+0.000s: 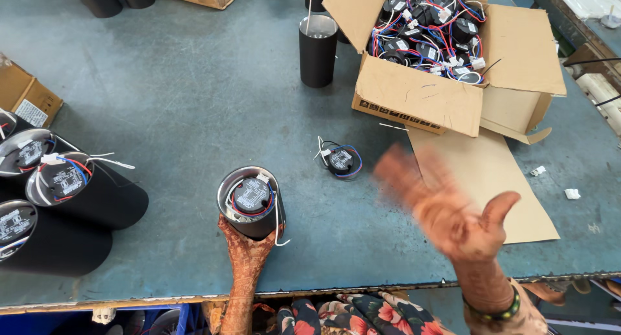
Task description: The person assembles small electronic components into black cylindrical housings. They connect wires to a small circuit board, place the board inside the cylinder, and arrange the wires. The person repeats this process for multiple units, moving completed items aside.
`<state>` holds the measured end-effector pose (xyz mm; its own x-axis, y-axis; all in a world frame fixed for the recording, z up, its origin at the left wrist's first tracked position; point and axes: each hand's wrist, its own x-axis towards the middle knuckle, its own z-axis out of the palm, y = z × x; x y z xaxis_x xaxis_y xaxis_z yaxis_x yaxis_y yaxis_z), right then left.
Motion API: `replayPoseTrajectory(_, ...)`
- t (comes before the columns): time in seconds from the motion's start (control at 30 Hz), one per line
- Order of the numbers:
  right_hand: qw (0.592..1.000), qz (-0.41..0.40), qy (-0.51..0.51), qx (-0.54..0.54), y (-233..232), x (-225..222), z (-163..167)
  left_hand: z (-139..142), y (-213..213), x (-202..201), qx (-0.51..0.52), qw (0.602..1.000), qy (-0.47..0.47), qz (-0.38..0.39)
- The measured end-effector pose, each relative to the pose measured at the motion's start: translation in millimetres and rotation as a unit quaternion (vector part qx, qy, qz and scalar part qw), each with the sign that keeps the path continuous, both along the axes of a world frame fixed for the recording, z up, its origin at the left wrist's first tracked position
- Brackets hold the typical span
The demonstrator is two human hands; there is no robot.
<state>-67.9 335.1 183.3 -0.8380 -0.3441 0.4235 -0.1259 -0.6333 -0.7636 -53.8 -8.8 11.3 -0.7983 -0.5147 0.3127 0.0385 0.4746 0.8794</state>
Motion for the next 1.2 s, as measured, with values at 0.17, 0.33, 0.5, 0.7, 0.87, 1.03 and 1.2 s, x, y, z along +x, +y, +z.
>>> replayPoseTrajectory(0.17,0.849,0.507,0.038,-0.141,-10,46,20,0,0,-1,-0.005,1.000,0.005,0.005)
replayPoseTrajectory(0.33,0.930,0.326,-0.019,-0.171,-16,38,10,-6,2,0,-0.011,1.000,-0.010,0.016)
replayPoseTrajectory(0.5,0.975,0.136,0.003,-0.177,27,40,6,-15,7,-5,-0.017,1.000,-0.010,-0.001)
replayPoseTrajectory(0.7,0.983,0.075,0.060,-0.154,70,31,2,-17,1,-3,-0.032,0.999,0.001,0.003)
replayPoseTrajectory(0.87,0.980,-0.009,0.140,0.140,44,17,-17,-12,2,-3,-0.012,1.000,0.003,-0.006)
replayPoseTrajectory(1.03,0.639,-0.268,0.328,0.642,-53,-1,-96,-9,1,-3,0.018,1.000,0.004,-0.014)
replayPoseTrajectory(1.2,0.593,-0.328,0.317,0.664,-56,-12,-149,-2,1,-3,0.057,0.998,0.007,-0.029)
